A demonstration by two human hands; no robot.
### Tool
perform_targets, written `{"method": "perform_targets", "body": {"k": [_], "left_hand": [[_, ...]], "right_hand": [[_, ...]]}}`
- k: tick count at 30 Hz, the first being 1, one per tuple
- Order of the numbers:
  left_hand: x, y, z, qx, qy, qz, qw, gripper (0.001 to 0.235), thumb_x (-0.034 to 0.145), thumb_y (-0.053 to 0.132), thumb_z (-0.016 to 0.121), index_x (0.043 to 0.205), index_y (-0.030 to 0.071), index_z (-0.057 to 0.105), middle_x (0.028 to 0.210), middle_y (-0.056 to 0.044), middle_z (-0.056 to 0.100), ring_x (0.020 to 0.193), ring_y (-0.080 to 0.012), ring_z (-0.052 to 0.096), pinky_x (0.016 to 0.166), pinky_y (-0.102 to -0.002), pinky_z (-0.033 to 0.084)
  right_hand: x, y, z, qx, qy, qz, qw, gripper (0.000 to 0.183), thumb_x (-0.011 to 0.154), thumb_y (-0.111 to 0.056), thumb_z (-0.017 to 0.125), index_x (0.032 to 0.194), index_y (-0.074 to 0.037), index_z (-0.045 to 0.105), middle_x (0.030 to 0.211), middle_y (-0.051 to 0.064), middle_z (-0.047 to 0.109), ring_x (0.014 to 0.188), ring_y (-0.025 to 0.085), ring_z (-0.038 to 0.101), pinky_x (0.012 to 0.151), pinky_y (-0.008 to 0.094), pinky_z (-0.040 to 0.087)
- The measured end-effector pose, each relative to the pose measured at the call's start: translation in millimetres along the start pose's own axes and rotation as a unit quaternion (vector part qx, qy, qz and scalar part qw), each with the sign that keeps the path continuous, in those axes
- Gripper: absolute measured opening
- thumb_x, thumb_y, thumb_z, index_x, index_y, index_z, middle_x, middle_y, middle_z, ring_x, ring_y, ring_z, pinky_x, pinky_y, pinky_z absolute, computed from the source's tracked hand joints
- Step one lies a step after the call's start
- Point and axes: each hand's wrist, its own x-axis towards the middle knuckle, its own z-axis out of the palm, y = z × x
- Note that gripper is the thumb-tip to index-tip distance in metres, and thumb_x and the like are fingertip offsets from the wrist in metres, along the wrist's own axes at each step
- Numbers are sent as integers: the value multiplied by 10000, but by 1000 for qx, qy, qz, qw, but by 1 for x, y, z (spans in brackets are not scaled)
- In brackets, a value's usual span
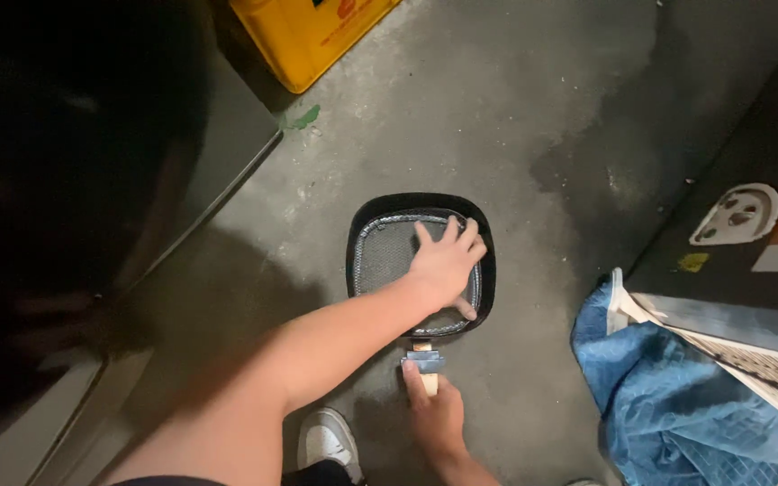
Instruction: The person removes the basket from an air fryer and takes out the mesh tray. They then place the mesh tray back into the basket and repeatedly press down on it to secure it in place.
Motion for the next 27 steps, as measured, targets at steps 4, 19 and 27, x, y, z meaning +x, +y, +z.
{"method": "perform_targets", "body": {"k": [4, 19, 27], "left_hand": [[14, -8, 9, 107, 70, 15, 992, 1277, 540, 992, 705, 1508, 218, 396, 1555, -88, 334, 1488, -342, 225, 1016, -803, 349], [52, -37, 36, 22, 205, 98, 974, 850, 599, 800, 826, 1142, 166, 667, 1142, -40, 584, 1049, -287, 550, 788, -453, 498], [51, -37, 49, -97, 343, 133, 925, 304, 974, 306, 643, 795, 68, 703, 871, -64, 577, 900, -320, 544, 652, -509, 497]], "right_hand": [[1, 0, -1, -1, -11, 15, 1000, 581, 859, -621, 621, 756, -58, 723, 701, 41, 718, 724, 181, 632, 743, 350, 489], [-8, 5, -18, 57, 15, -8, 998, 521, 879, -582, 665, 667, -122, 547, 653, -22, 564, 684, 136, 480, 677, 331, 435], [-11, 2, -24, 53, -20, 0, 998, 539, 889, -581, 649, 658, -138, 443, 636, -47, 436, 648, 122, 387, 604, 327, 372]]}}
